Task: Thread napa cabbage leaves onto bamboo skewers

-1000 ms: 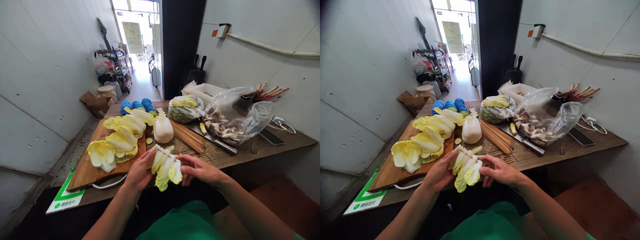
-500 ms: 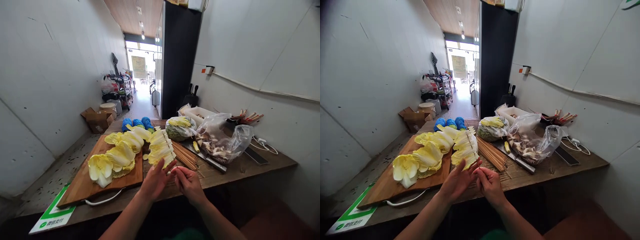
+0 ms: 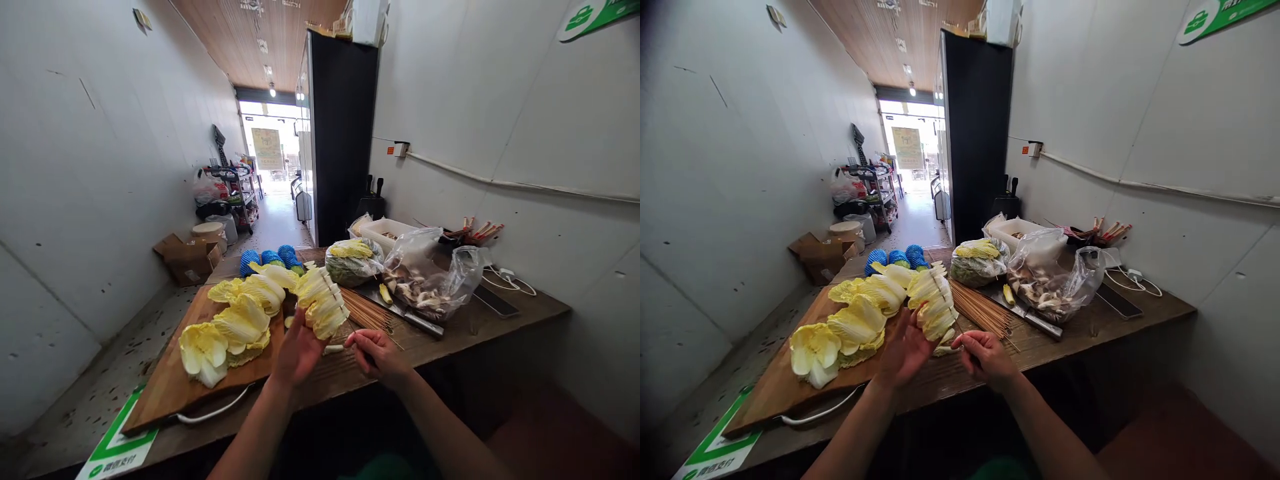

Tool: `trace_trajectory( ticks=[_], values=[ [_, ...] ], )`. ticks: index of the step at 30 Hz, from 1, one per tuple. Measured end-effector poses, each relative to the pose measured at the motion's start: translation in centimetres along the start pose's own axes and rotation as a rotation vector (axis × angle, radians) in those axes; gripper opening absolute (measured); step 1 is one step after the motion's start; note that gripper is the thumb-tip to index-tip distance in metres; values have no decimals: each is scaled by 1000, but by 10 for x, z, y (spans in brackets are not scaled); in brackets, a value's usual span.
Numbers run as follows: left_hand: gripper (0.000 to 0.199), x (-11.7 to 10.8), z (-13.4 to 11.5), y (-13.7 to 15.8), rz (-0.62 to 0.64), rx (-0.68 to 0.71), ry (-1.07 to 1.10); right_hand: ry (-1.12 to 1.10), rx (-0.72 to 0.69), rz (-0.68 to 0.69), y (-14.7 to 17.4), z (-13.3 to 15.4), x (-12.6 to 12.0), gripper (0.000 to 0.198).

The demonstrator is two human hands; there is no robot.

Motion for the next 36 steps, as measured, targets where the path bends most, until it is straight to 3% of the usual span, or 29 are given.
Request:
trace_trajectory(
  ticks=[3, 9, 13, 17, 26, 30, 36],
  values=[
    [21, -11, -15, -6, -108, 53, -130, 73, -1, 26, 0, 5, -9, 37],
    [44, 0, -24, -12, 66, -88, -85, 200, -7, 84, -7, 22, -25, 36],
    [29, -2, -24, -21, -37, -32, -329, 266, 10, 123, -15, 29, -33, 36],
    [28, -9, -29, -31, -114, 44, -355, 329, -14, 86, -23, 34, -49, 38],
    [26, -21, -35, -33, -146, 15, -300, 449, -270, -167, -32, 83, -76, 34],
    [42, -23, -35, -19, -203, 121, -419, 414, -342, -330, -69, 112, -89, 37],
    [51, -39, -32, 5, -236, 244, -588, 388, -382, -614, -130, 161, -131, 28]
  ],
)
Point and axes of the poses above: each hand's wrist, its own y-axis away from the middle knuckle, its own x-axis out of the palm, z = x × y, the point moved 8 cm from there along -y, towards the middle knuckle, and after that the axes turned 11 degrees about -z, right-handed, at the moved point
